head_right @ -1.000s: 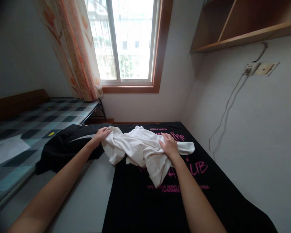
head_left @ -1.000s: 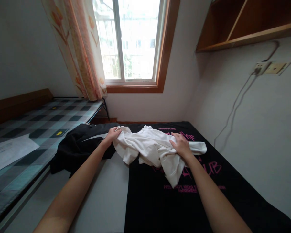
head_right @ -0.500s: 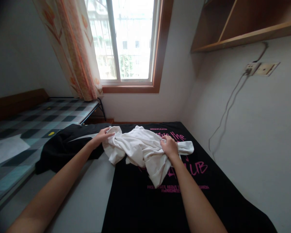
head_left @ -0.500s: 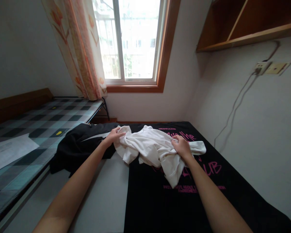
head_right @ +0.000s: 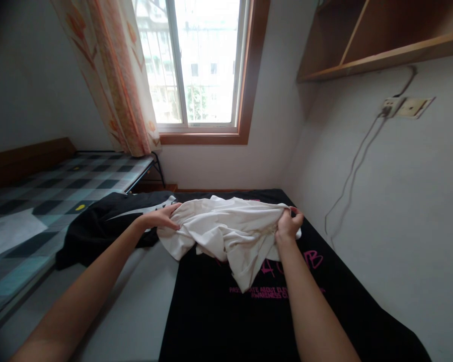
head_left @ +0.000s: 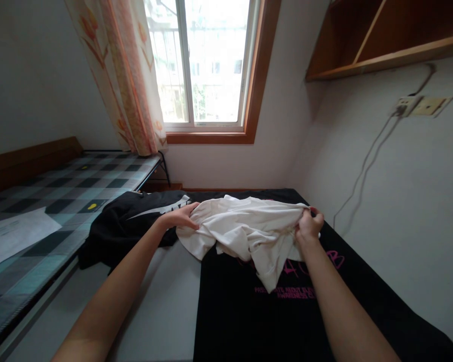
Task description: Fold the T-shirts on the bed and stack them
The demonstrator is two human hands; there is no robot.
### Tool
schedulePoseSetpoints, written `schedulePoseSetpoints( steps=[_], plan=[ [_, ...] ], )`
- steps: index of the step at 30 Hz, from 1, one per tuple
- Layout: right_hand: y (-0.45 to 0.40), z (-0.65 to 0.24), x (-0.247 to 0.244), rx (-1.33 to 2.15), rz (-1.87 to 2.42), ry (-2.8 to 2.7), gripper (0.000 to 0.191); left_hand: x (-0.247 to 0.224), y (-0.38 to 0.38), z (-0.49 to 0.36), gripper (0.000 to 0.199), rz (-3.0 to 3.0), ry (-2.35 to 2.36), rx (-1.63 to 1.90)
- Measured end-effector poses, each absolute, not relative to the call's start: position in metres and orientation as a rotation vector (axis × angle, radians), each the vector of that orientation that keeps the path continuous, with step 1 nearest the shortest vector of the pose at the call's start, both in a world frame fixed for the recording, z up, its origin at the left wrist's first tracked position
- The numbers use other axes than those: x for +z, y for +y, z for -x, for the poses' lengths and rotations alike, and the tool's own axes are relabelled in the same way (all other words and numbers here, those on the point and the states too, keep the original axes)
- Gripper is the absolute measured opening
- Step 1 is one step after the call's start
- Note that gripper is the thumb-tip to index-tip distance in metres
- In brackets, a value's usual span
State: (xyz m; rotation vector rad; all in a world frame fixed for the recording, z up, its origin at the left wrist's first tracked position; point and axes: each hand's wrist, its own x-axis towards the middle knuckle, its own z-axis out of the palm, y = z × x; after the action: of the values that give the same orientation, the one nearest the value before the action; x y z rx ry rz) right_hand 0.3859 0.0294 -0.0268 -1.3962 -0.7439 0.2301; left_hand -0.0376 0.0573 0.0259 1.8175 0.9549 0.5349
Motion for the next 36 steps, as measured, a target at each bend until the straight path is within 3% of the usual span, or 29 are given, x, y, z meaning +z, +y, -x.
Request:
schedulePoseSetpoints(
  steps=[5, 8, 12, 15, 18, 23, 27, 31, 34, 36],
  plan=[
    [0.017, -0.368, -0.013, 0.591, 1.522, -0.982, 0.048, 0.026, 0.06, 0.033, 0.02, -1.939, 1.1, 0.404],
    [0.001, -0.359, 0.004, 0.898, 1.546, -1.389, 0.043, 0.028, 0.061, 0.029, 0.007, -1.977, 1.19, 0.573],
    [-0.012, -0.36, 0.019, 1.079, 1.612, -1.87, 0.044, 0.035, 0.058, 0.024, 0.014, -1.907, 1.105, 0.849],
    [-0.01, -0.364, 0.015, 0.867, 1.749, -1.98, 0.036, 0.039, 0.052, 0.018, 0.027, -1.686, 0.934, 0.904],
    [-0.003, -0.368, 0.005, 0.662, 1.702, -1.805, 0.031, 0.04, 0.045, 0.011, 0.044, -1.455, 0.805, 0.891],
    [0.011, -0.372, -0.003, 0.392, 1.337, -1.035, 0.041, 0.045, 0.037, 0.0, 0.059, -1.253, 0.758, 0.971],
    [0.02, -0.372, -0.002, 0.517, 1.049, -0.758, 0.043, 0.059, 0.03, 0.002, 0.06, -1.25, 0.771, 1.057],
    [0.018, -0.375, -0.003, 0.73, 1.101, -0.772, 0.035, 0.067, 0.026, 0.015, 0.061, -1.683, 0.731, 0.616],
    [0.01, -0.372, -0.003, 0.931, 1.184, -0.799, 0.032, 0.06, 0.029, 0.021, 0.043, -1.968, 0.807, 0.234],
    [0.003, -0.365, -0.001, 1.066, 1.205, -0.832, 0.032, 0.052, 0.033, 0.02, 0.023, -2.052, 0.883, 0.178]
  ],
)
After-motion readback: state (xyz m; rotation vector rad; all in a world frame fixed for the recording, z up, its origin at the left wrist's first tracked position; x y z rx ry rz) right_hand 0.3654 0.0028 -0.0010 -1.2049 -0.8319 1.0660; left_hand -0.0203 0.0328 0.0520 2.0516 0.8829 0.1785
